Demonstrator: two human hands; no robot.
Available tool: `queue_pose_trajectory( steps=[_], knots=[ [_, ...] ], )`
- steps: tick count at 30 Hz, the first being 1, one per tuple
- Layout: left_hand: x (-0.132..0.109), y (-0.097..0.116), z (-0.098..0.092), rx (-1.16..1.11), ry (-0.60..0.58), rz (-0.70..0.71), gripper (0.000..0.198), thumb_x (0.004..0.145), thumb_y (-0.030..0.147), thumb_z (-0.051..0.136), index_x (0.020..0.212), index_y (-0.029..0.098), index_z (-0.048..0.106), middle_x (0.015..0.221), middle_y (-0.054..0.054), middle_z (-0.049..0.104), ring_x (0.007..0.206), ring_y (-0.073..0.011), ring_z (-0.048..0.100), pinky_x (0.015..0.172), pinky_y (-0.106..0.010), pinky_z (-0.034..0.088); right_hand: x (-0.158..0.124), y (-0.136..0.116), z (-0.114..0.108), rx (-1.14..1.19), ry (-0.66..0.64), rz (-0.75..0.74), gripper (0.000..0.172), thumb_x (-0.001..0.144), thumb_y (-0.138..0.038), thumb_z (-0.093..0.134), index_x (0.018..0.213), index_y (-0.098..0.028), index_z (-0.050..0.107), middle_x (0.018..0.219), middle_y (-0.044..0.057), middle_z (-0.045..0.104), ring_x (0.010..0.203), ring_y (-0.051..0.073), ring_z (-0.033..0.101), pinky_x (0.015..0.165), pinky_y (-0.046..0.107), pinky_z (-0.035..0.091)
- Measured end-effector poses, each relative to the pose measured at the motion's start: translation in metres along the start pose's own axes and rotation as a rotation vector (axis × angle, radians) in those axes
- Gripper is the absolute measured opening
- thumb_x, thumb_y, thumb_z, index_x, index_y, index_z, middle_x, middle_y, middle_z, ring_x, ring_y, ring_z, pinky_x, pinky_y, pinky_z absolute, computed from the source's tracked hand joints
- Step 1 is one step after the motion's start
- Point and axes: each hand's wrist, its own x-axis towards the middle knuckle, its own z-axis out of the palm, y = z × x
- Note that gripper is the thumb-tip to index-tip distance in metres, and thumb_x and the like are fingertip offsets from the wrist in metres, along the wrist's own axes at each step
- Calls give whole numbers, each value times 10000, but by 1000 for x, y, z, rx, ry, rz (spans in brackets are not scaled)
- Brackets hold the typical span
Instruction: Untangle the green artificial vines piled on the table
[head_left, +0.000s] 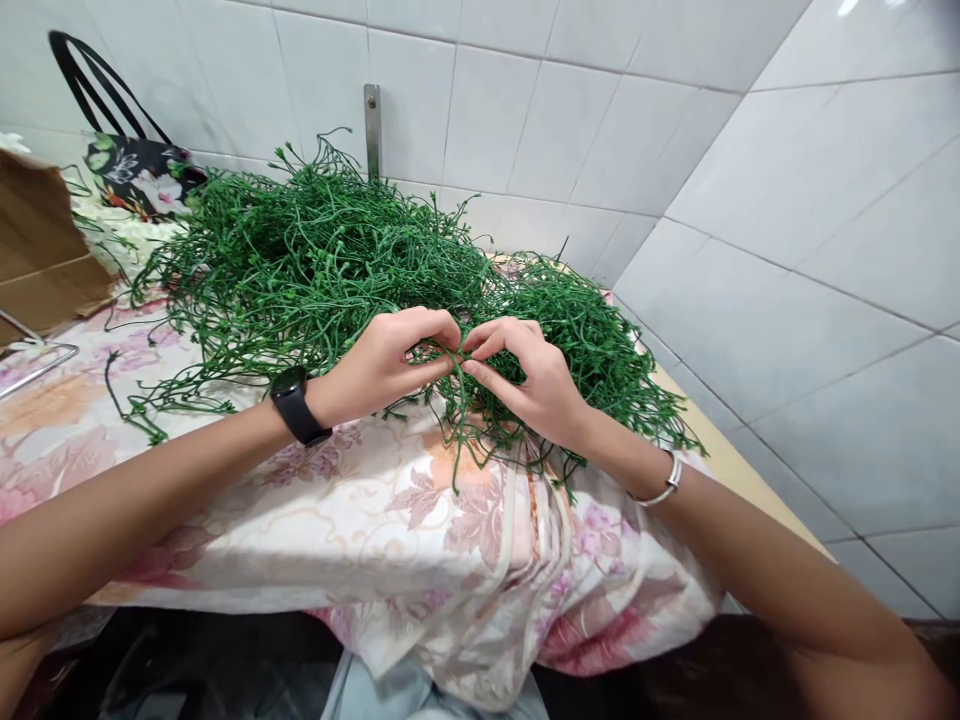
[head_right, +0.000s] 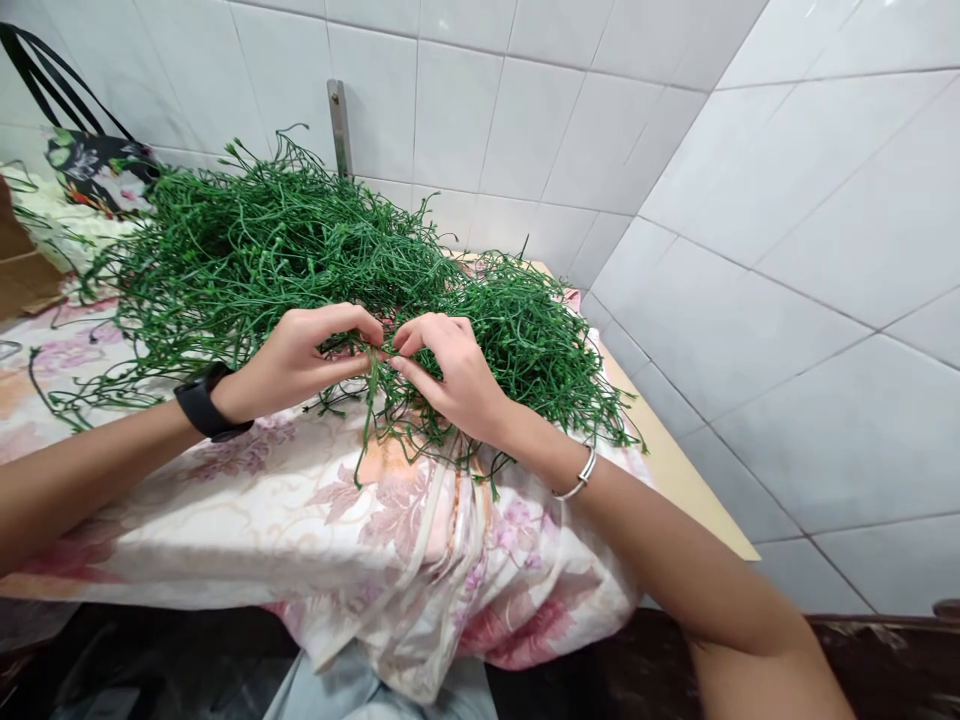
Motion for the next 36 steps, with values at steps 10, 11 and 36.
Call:
queue_pose_trajectory(
  steps=[10, 11, 36],
  knots=[
    [-2, -1, 5, 51, 33, 86, 101, 795, 169, 505, 833, 142, 595, 820, -51, 616, 782, -122, 548, 691, -229, 426, -1, -2, 1, -177, 17, -47, 238, 808, -311, 499, 1012, -190, 480, 1096, 76, 543, 1065, 189, 456, 876, 346, 319],
    [-2, -1, 5, 63, 37, 92, 103, 794, 162, 505, 840, 143, 595, 821, -51, 616, 784, -123, 548, 694, -230, 429, -1, 0, 2, -188, -2, -46, 207, 813, -315, 494, 979, -190, 492, 1040, 62, 570, 1024, 182, 477, 865, 343, 317],
    [-1, 4, 19, 756, -11, 321, 245, 851, 189, 346, 658, 159, 494, 618, -33, 524, 596, -145, 435, 565, -270, 347, 2, -5, 3, -570, -126, -244, 269, 846, -172, 333, 613, -176, 467, 588, 16, 479, 628, 136, 378, 737, 319, 324]
  ],
)
